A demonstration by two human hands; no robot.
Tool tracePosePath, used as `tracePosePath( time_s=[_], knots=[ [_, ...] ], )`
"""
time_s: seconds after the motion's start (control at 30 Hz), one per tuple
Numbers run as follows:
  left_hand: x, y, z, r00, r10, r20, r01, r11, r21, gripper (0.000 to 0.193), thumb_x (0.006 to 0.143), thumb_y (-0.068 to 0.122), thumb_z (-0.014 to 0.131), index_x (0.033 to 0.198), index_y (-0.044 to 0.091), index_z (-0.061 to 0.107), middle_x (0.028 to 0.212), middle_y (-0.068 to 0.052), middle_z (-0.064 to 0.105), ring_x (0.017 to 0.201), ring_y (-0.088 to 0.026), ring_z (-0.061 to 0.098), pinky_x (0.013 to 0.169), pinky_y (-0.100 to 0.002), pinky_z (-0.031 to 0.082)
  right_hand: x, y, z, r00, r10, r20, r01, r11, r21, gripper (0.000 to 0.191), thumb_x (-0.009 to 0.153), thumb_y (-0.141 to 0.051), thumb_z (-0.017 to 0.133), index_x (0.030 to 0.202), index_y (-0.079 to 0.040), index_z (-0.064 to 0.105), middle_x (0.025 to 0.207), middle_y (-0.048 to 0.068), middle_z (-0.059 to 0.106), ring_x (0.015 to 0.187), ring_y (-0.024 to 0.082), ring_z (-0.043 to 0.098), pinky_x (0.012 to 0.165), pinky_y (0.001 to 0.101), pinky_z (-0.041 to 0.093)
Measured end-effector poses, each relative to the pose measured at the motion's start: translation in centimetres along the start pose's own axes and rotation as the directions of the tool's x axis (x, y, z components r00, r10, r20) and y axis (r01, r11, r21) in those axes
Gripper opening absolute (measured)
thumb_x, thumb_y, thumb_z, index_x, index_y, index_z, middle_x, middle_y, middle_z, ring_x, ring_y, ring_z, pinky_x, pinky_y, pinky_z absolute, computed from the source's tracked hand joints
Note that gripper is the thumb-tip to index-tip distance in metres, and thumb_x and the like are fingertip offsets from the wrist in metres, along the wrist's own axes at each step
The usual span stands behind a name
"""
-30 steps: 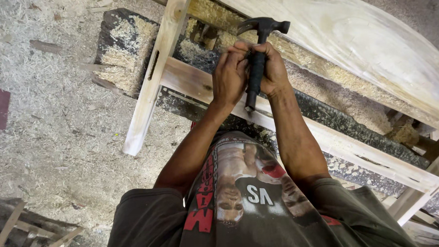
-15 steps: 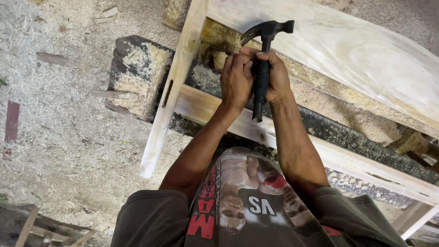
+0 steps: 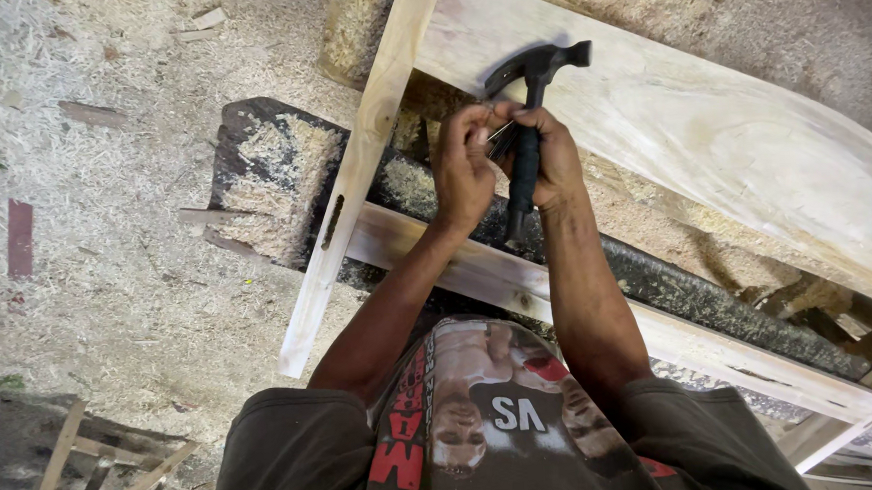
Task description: The person hammers nails into narrow wooden strips to assemble a rectangular frame on a work surface, at one point using a power drill on the wood. They then lift the assembled frame, carry it outside across the yard, return, and pick up more wooden strips from a pile.
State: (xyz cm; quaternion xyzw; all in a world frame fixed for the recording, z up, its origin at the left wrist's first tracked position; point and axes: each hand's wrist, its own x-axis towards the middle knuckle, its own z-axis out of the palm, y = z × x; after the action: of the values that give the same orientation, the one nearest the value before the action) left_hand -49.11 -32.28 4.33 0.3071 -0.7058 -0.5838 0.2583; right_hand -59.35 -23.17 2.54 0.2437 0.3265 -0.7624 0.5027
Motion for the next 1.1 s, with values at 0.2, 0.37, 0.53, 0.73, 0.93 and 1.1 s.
tracePosePath(
  time_s=[0.2, 0.37, 0.53, 0.73, 0.93, 1.1],
  knots=[
    [1.0, -2.4, 0.7, 0.974, -0.106, -0.198, 0.121, 0.990, 0.066, 0.015, 0.109, 0.012, 0.050, 0.114, 0.002, 0.060, 0.108, -0.011, 0.065, 0.098, -0.025, 0.066, 0.086, -0.039, 0.056, -0.3, -1.0, 1.1, 0.989, 0.145, -0.040, -0.139, 0.982, 0.131, 0.010, 0.099, -0.010, 0.061, 0.100, -0.001, 0.058, 0.076, 0.005, 0.057, 0.072, 0.018, 0.062, 0.070, 0.0338, 0.059],
    [5.9, -8.1, -0.8, 0.926, 0.181, -0.331, -0.044, 0.923, 0.383, 0.013, 0.108, 0.014, 0.049, 0.109, 0.005, 0.058, 0.106, -0.010, 0.063, 0.099, -0.024, 0.063, 0.090, -0.039, 0.056, 1.9, -3.8, 1.8, 0.990, 0.104, -0.096, -0.124, 0.964, -0.237, 0.007, 0.100, -0.011, 0.063, 0.102, -0.007, 0.057, 0.071, 0.003, 0.054, 0.058, 0.015, 0.053, 0.050, 0.0288, 0.048],
    [10.1, -13.5, -2.7, 0.933, 0.281, -0.227, -0.043, 0.710, 0.703, 0.015, 0.108, 0.014, 0.045, 0.115, 0.004, 0.052, 0.109, -0.014, 0.064, 0.105, -0.027, 0.064, 0.099, -0.046, 0.052, 7.6, -11.8, 1.1, 0.960, -0.212, -0.180, -0.146, 0.166, -0.975, 0.021, 0.101, -0.026, 0.068, 0.106, -0.005, 0.063, 0.076, 0.005, 0.062, 0.060, 0.014, 0.058, 0.053, 0.0299, 0.054],
    [10.2, -13.4, -2.2, 0.950, 0.169, -0.264, 0.053, 0.744, 0.666, 0.014, 0.108, 0.016, 0.047, 0.115, 0.005, 0.052, 0.105, -0.016, 0.064, 0.101, -0.034, 0.063, 0.093, -0.048, 0.049, 13.5, -21.3, 5.2, 0.955, -0.293, 0.040, -0.204, -0.751, -0.628, 0.026, 0.119, -0.025, 0.051, 0.119, -0.005, 0.067, 0.092, 0.021, 0.071, 0.075, 0.033, 0.068, 0.066, 0.0481, 0.058],
    [10.6, -12.0, -2.5, 0.951, 0.134, -0.277, 0.075, 0.772, 0.631, 0.014, 0.109, 0.017, 0.047, 0.114, 0.006, 0.052, 0.102, -0.015, 0.063, 0.098, -0.035, 0.062, 0.090, -0.048, 0.049, 14.3, -18.1, 7.0, 0.940, -0.142, 0.310, -0.031, -0.941, -0.336, 0.020, 0.100, -0.018, 0.059, 0.112, -0.008, 0.072, 0.081, 0.022, 0.069, 0.067, 0.037, 0.063, 0.061, 0.0498, 0.056],
    [10.4, -12.0, -2.4, 0.953, 0.113, -0.281, 0.092, 0.776, 0.623, 0.014, 0.108, 0.017, 0.046, 0.115, 0.007, 0.052, 0.102, -0.015, 0.063, 0.097, -0.034, 0.062, 0.089, -0.048, 0.049, 13.7, -19.9, 7.5, 0.956, -0.292, 0.024, -0.229, -0.798, -0.558, 0.029, 0.117, -0.020, 0.046, 0.122, -0.004, 0.070, 0.091, 0.022, 0.072, 0.069, 0.031, 0.067, 0.057, 0.0429, 0.055]
  ],
)
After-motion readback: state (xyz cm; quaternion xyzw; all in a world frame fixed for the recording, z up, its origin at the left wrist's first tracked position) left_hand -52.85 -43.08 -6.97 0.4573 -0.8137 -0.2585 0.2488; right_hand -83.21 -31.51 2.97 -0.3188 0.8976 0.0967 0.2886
